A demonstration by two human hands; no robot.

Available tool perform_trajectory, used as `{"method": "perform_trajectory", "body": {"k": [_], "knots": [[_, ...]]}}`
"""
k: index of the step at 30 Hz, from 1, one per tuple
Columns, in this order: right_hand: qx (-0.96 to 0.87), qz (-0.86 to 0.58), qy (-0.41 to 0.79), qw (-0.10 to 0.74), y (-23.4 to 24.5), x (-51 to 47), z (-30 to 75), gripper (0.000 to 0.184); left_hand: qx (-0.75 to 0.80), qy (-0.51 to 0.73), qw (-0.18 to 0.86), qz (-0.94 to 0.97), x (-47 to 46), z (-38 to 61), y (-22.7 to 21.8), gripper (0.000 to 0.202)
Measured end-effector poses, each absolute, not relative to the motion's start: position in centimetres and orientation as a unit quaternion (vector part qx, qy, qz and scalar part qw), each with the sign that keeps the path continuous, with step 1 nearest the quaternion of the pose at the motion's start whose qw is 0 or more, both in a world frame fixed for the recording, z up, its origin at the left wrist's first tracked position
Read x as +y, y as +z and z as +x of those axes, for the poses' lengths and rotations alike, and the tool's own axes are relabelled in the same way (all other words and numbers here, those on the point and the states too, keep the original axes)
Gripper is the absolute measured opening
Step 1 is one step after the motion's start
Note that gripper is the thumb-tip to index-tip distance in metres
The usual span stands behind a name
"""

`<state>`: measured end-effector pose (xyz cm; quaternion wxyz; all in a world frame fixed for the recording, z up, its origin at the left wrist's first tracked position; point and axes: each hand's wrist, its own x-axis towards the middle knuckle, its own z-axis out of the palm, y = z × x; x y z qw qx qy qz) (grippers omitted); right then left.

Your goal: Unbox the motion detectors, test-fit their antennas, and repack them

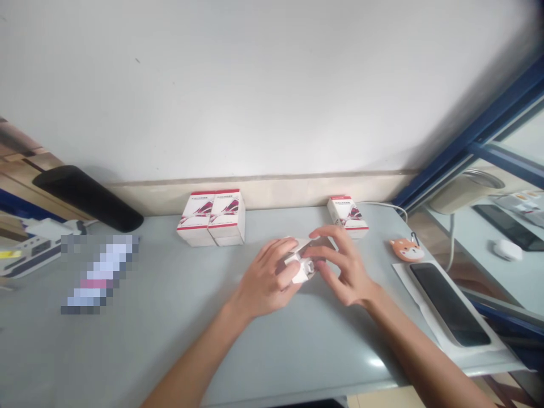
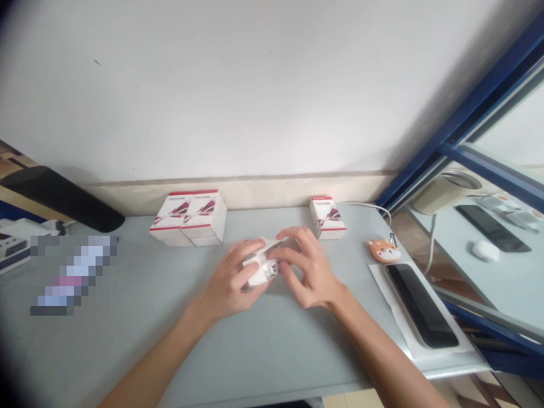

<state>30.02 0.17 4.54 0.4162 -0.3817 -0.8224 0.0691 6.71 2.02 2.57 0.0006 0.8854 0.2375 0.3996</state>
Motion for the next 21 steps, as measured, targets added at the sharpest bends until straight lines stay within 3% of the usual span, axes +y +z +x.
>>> {"method": "perform_trajectory", "body": {"k": [4, 8, 10, 12, 15, 21], "knots": [[-0.809, -0.401, 0.152, 0.402, 4.8, -0.1, 29.4, 0.024, 0.277, 0.390, 0.036, 0.877, 2.3, 6.4, 3.0, 0.024], [-0.742, -0.410, 0.210, 0.488, 4.5, 0.2, 29.3, 0.010, 0.314, 0.375, 0.057, 0.870, 2.5, 6.1, 3.2, 0.023], [-0.685, -0.440, 0.167, 0.556, 4.1, 1.0, 30.2, 0.010, 0.343, 0.382, 0.072, 0.855, 2.6, 6.0, 3.0, 0.029], [-0.618, -0.532, 0.076, 0.573, 3.4, 2.3, 31.8, 0.015, 0.367, 0.387, 0.088, 0.841, 2.7, 5.8, 2.9, 0.038], [-0.579, -0.673, -0.078, 0.454, 1.9, 4.4, 35.3, 0.025, 0.381, 0.387, 0.099, 0.833, 2.7, 5.7, 2.6, 0.041], [-0.613, -0.692, -0.103, 0.366, -0.3, 5.9, 38.6, 0.025, 0.349, 0.420, 0.060, 0.835, 2.7, 5.9, 2.2, 0.034]]}}
